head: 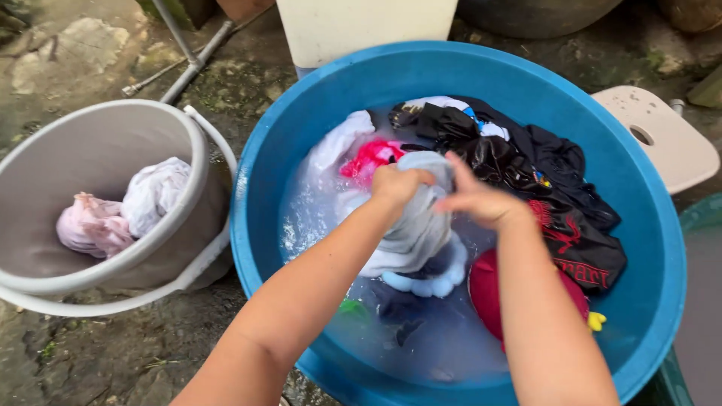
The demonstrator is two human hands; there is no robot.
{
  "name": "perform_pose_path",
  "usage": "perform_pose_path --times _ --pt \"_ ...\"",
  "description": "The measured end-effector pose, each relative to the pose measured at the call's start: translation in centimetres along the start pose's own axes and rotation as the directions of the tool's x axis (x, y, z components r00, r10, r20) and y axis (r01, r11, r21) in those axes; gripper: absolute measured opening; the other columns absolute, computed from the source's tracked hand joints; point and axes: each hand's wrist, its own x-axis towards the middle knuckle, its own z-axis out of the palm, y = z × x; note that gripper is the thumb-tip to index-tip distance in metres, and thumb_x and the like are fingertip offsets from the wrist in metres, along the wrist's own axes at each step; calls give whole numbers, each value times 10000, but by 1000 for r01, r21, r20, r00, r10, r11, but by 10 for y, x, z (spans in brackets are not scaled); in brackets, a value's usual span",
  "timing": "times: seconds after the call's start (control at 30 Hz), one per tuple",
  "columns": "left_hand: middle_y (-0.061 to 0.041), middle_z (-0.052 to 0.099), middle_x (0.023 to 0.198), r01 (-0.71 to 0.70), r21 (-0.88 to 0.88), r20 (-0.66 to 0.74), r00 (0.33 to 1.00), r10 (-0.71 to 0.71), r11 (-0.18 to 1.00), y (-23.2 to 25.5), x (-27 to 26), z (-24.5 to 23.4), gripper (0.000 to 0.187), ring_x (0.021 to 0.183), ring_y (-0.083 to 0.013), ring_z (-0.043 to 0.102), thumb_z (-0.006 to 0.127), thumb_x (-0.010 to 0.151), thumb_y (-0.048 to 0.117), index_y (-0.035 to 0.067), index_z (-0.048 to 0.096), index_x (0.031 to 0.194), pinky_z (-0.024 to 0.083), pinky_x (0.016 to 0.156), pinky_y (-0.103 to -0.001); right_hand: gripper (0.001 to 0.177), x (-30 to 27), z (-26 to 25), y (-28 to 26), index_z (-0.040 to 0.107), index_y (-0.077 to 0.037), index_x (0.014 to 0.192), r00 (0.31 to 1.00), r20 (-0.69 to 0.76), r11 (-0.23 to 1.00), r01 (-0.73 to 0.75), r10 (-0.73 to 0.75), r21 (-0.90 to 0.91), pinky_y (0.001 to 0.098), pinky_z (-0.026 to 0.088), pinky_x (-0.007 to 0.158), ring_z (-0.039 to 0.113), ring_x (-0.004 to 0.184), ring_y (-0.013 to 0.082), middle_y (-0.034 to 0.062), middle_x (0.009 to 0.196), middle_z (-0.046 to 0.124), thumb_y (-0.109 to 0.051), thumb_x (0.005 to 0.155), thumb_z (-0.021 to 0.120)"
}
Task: Hand washing various items of clothing in a blue plastic tub with soapy water.
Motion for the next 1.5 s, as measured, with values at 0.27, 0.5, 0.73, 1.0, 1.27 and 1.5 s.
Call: perform_pose_path --times 0.27,0.5,0.73,1.0,1.27,1.5 --pt "-164 783 929 -538 264 117 842 527 801 74 -16 -11 524 830 -280 773 828 572 365 62 759 993 603 765 -388 868 14 33 11 461 -154 1394 986 -68 885 168 -154 434 535 601 876 669 1101 288 82 1246 622 -18 569 695" --pt "-252 757 954 -715 374 165 678 716 590 143 9 -83 660 851 -349 724 472 896 548 -8 791 1051 564 782 -430 458 5 1 -117 609 -49 1338 793 -190 537 546 -578 643 514 594 1048 712 1179 287 118 1275 714 -330 977 640" --pt "-492 572 1258 531 151 816 409 -408 834 39 7 -19 1334 1165 -605 604 121 739 948 -153 497 1390 460 1045 -594 471 3 -3 -125 579 -23 1375 738 -98 486 532 -667 694 494 571 1095 678 1238 318 158 1324 685 -319 1009 578" --pt "-231 514 1486 791 -501 864 481 148 353 -17 -63 65 1106 1317 -421 533 403 856 935 23 480 1478 391 1122 -585 479 10 0 -43 548 -16 1413 770 -306 492 607 -560 624 502 518 1122 642 1253 323 163 1357 652 -277 1013 520" --pt "-155 576 1468 383 -923 354 875 330 -27 13 -12 46 810 1353 -390 532 494 882 701 103 580 1421 392 1144 -597 536 -47 11 -66 521 -37 1444 856 -333 264 453 -395 852 522 446 1173 534 1391 364 168 1478 560 -317 1001 408" --pt "-198 640 1350 313 -948 317 917 242 54 0 16 0 613 1239 -400 617 532 937 510 59 604 1345 453 1102 -588 862 -46 -1 -41 279 -95 1526 441 -291 516 811 -849 -276 442 369 1198 393 1451 317 164 1547 331 -46 809 753"
